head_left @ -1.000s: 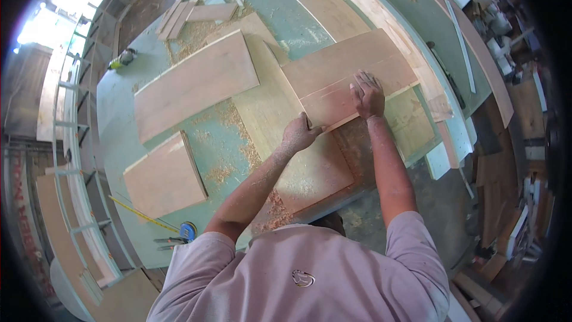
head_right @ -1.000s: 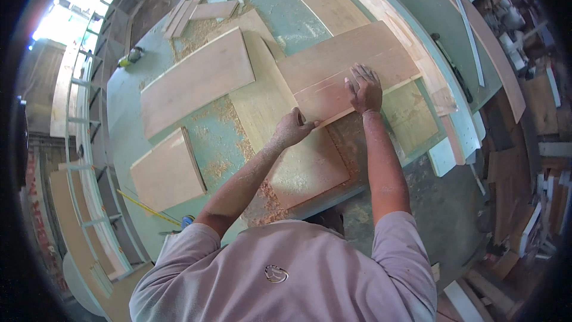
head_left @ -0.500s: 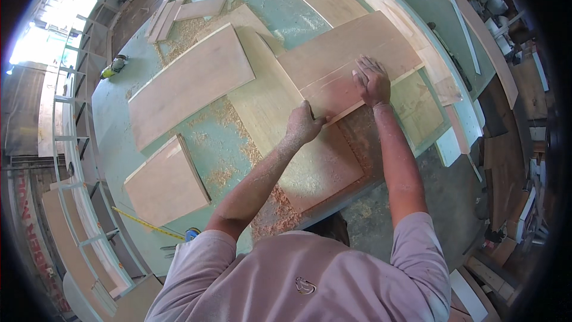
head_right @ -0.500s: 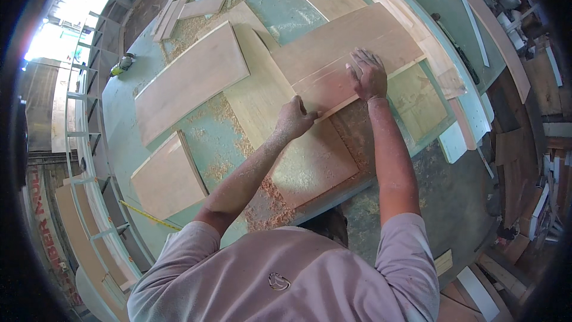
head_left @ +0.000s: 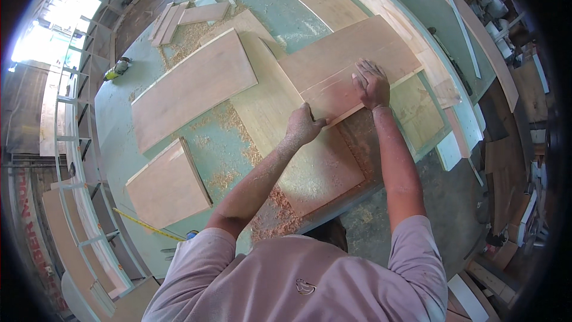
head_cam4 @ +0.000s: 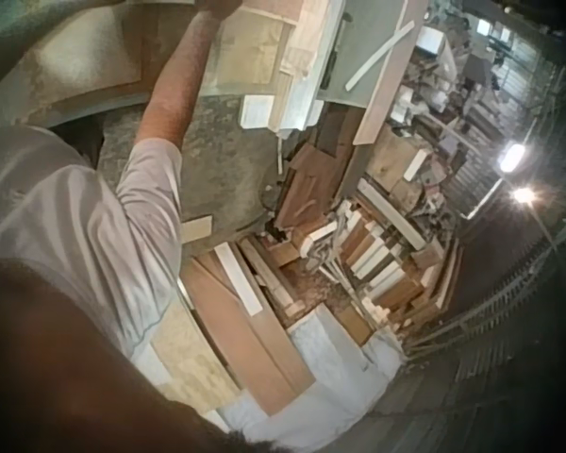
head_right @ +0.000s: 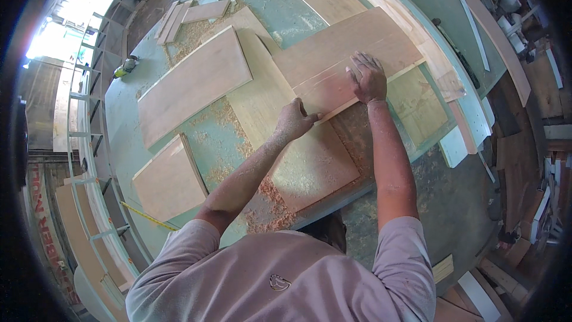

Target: The person organizes wooden boards on a table, carries a board to a large white shelf unit to check for fit, and uses a measuring tape and pencil to mark wood before hammering parts together.

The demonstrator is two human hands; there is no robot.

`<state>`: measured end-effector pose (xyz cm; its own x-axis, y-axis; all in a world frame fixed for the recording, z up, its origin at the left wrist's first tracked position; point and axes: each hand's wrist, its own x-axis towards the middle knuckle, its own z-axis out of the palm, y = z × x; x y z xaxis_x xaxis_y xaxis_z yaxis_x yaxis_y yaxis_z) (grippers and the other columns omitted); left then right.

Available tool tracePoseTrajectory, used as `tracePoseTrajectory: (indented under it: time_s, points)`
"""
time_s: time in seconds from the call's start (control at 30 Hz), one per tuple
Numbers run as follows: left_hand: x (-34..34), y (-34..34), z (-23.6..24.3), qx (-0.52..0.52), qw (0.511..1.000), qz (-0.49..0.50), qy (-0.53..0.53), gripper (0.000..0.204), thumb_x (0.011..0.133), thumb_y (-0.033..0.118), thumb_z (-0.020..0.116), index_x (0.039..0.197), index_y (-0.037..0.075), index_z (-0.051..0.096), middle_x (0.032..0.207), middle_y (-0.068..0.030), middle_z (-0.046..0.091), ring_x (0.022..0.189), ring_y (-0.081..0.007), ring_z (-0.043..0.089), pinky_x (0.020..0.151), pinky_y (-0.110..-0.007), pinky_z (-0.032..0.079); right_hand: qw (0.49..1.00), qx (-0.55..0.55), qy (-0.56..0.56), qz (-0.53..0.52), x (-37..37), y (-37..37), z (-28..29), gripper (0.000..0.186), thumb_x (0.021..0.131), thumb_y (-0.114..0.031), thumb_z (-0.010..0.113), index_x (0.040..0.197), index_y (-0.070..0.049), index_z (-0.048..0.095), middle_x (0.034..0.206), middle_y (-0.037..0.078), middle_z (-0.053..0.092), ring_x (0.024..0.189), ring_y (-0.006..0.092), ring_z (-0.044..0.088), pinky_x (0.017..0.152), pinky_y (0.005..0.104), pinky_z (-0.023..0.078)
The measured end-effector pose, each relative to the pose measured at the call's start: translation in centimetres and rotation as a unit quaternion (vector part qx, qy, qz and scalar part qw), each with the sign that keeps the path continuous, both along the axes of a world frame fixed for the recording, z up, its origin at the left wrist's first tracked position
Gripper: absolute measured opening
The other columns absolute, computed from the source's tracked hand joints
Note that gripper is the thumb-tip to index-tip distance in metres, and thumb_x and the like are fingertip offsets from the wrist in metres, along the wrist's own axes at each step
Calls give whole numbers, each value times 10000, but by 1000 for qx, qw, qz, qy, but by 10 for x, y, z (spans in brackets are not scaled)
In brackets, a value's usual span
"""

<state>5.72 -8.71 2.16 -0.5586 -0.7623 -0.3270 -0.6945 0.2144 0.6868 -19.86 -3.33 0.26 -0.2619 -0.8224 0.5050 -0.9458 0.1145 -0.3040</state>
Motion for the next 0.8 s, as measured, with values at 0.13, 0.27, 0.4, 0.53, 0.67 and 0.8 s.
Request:
tracePoseTrajectory:
  time_s: [0.13, 0.27, 0.4, 0.53, 0.67, 0.8]
  points:
    - [0, -2, 8, -10, 1000, -10, -11, 549, 724, 412, 813, 874, -39, 538, 780, -216, 643, 781, -377, 660, 710, -450, 519, 1000, -2, -6, -2, -1, -3, -1, 435, 899, -341, 556, 1181, -25, 655, 1300, 166, 593, 1243, 333, 521, 1099, 451, 338]
    - [1, -5, 9, -14, 1000, -15, -19, 552, 723, 408, 815, 884, -40, 537, 795, -217, 646, 795, -378, 661, 716, -450, 518, 1000, -1, -11, 1, -1, -6, -2, 437, 895, -342, 560, 1177, -24, 657, 1295, 165, 597, 1244, 334, 522, 1100, 454, 336]
    - [1, -5, 6, 4, 1000, -13, -10, 549, 723, 401, 817, 893, -39, 537, 801, -218, 644, 802, -380, 659, 717, -453, 517, 1000, -8, -19, 0, 1, -6, -2, 429, 893, -339, 562, 1168, -25, 665, 1295, 165, 599, 1248, 332, 521, 1102, 455, 334]
    - [2, -5, 4, -11, 1000, -16, -13, 534, 724, 384, 820, 897, -34, 536, 804, -214, 642, 811, -381, 656, 717, -456, 515, 1000, -4, -21, -1, 1, -6, -3, 427, 894, -338, 561, 1171, -29, 665, 1304, 164, 594, 1258, 326, 514, 1105, 455, 331]
    - [1, -5, 3, -13, 1000, -11, -14, 524, 722, 374, 823, 899, -29, 539, 811, -215, 644, 813, -379, 657, 718, -454, 517, 1000, -1, -14, 0, 0, -7, -4, 432, 895, -343, 557, 1170, -28, 665, 1304, 164, 593, 1257, 325, 515, 1105, 454, 330]
    - [3, -9, 0, -15, 1000, -11, -2, 525, 720, 375, 824, 898, -29, 539, 817, -218, 648, 821, -377, 661, 720, -453, 520, 1000, -13, -11, -1, 0, -11, -4, 437, 896, -349, 553, 1173, -29, 664, 1301, 163, 595, 1254, 322, 518, 1105, 451, 330]
